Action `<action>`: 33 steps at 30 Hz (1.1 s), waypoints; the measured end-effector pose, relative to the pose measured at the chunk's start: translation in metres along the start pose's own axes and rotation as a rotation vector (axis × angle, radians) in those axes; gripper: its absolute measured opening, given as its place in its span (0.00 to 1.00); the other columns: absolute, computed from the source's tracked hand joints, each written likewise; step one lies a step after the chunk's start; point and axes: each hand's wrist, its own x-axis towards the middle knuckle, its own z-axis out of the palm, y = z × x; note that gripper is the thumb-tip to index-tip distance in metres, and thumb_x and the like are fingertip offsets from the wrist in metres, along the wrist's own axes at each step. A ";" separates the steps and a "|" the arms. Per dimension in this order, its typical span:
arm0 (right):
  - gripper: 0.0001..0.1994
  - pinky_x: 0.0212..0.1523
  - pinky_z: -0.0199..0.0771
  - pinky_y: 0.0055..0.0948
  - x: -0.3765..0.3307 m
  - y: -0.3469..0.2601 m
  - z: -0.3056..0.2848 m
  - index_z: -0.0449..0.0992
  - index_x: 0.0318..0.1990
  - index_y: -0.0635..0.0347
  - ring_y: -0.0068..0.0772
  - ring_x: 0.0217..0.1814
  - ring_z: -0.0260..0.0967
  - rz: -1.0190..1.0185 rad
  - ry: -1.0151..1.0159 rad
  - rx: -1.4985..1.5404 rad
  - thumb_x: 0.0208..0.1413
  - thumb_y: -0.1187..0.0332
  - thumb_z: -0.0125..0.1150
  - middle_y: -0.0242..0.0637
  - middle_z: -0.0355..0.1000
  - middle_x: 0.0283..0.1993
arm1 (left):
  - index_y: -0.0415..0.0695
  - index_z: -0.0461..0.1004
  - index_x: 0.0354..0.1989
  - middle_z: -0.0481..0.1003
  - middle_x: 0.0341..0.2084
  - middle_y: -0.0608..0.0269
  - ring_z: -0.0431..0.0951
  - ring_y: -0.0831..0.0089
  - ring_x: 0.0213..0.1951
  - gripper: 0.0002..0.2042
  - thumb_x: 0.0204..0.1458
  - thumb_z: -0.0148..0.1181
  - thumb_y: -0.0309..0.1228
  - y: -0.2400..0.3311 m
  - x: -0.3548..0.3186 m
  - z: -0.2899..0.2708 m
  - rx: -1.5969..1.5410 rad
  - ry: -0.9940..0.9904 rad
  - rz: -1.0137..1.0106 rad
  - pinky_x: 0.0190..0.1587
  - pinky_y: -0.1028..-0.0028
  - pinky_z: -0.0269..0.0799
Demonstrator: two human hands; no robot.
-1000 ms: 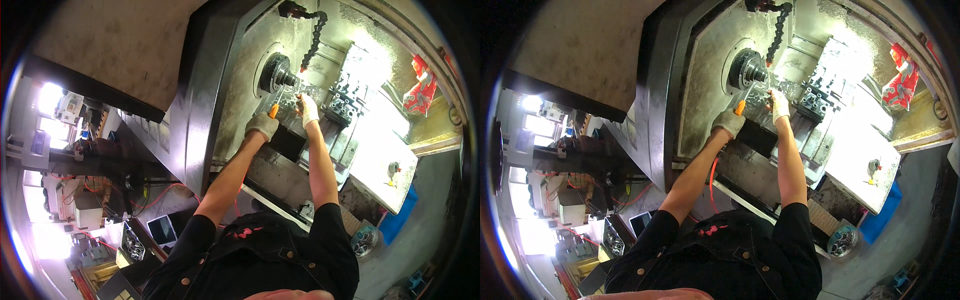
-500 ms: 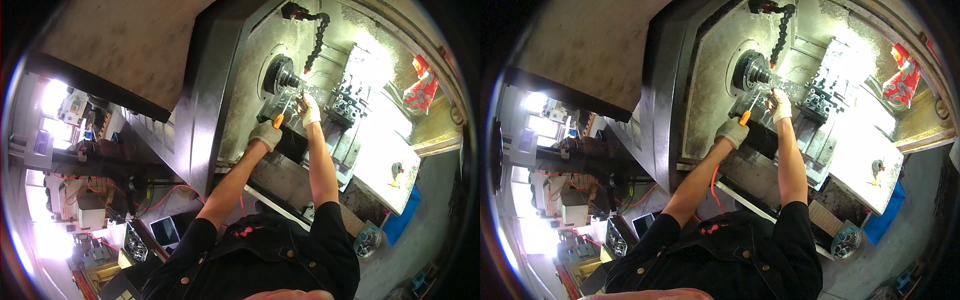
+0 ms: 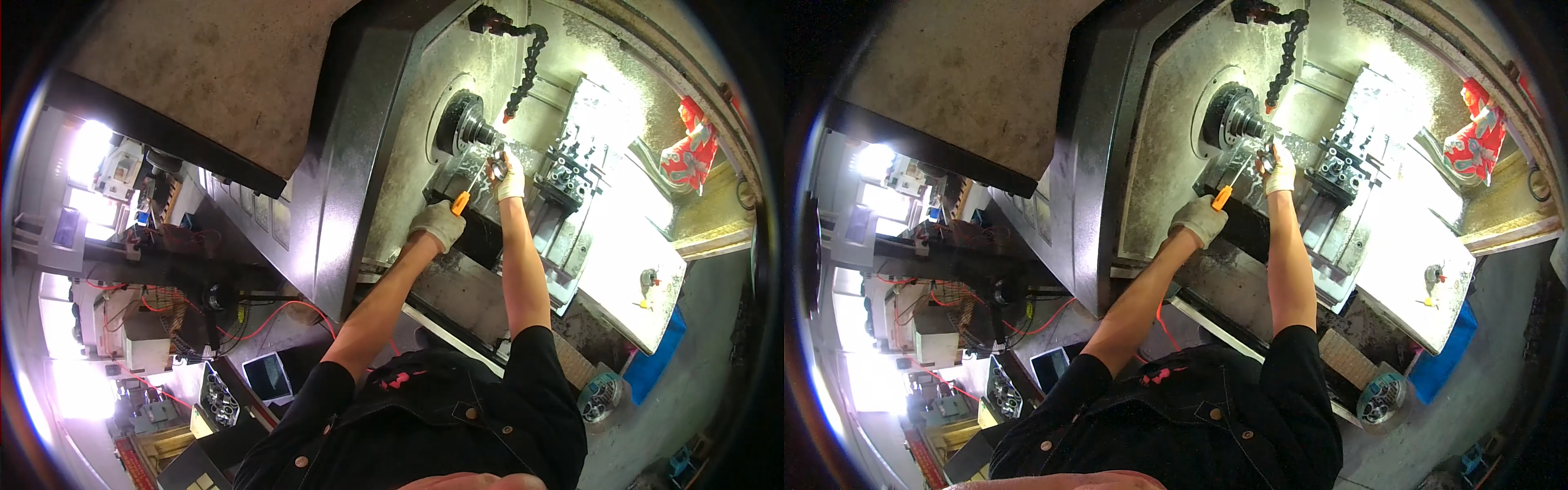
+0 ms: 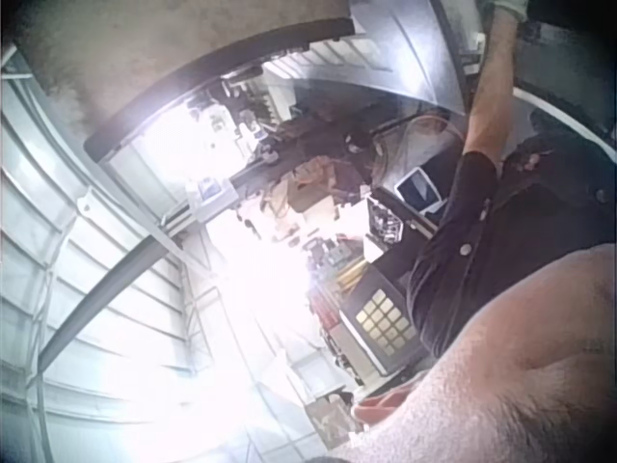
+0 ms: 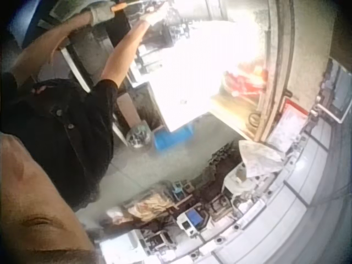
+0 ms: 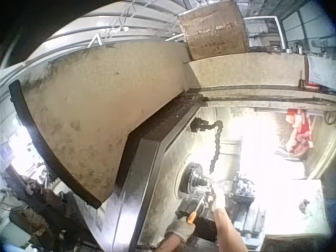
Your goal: The person operates a CNC lathe, repeatedly loading small metal rings into the chuck and using a screwdriver to secure them. They open and close the machine door, adjust the chuck, and place finished parts into a bin. Another person briefly assists by handing over parts.
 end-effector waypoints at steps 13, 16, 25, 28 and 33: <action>0.27 0.29 0.69 0.29 -0.012 -0.010 0.019 0.60 0.55 0.46 0.28 0.39 0.68 -0.165 -0.014 -0.297 0.47 0.63 0.62 0.32 0.67 0.45 | 0.45 0.68 0.39 0.73 0.36 0.49 0.73 0.52 0.40 0.16 0.44 0.50 0.40 -0.006 -0.004 0.007 -0.049 0.073 0.080 0.43 0.62 0.68; 0.30 0.27 0.69 0.24 -0.013 -0.010 0.030 0.56 0.60 0.47 0.25 0.33 0.67 -0.189 -0.026 -0.326 0.49 0.67 0.60 0.30 0.67 0.37 | 0.43 0.67 0.39 0.73 0.34 0.46 0.73 0.50 0.39 0.15 0.44 0.52 0.37 -0.021 0.000 0.026 -0.176 0.111 0.152 0.42 0.62 0.68; 0.30 0.32 0.67 0.19 0.005 -0.018 0.014 0.58 0.59 0.54 0.19 0.35 0.65 -0.492 -0.191 -0.784 0.46 0.73 0.61 0.35 0.66 0.50 | 0.43 0.67 0.41 0.73 0.32 0.45 0.72 0.48 0.37 0.16 0.44 0.55 0.35 -0.095 -0.080 0.067 -0.359 0.060 0.385 0.40 0.60 0.68; 0.31 0.35 0.67 0.18 0.004 -0.021 0.022 0.57 0.60 0.54 0.19 0.37 0.65 -0.484 -0.266 -0.870 0.47 0.75 0.60 0.39 0.61 0.56 | 0.42 0.67 0.40 0.73 0.29 0.48 0.73 0.51 0.35 0.15 0.44 0.56 0.34 -0.142 -0.110 0.091 -0.459 0.127 0.424 0.38 0.62 0.69; 0.32 0.33 0.65 0.15 -0.002 -0.037 0.022 0.57 0.61 0.51 0.16 0.30 0.64 -0.408 -0.298 -1.056 0.46 0.77 0.60 0.40 0.61 0.56 | 0.42 0.70 0.38 0.73 0.29 0.50 0.74 0.54 0.32 0.14 0.43 0.58 0.33 -0.179 -0.155 0.097 -0.559 0.145 0.363 0.35 0.64 0.69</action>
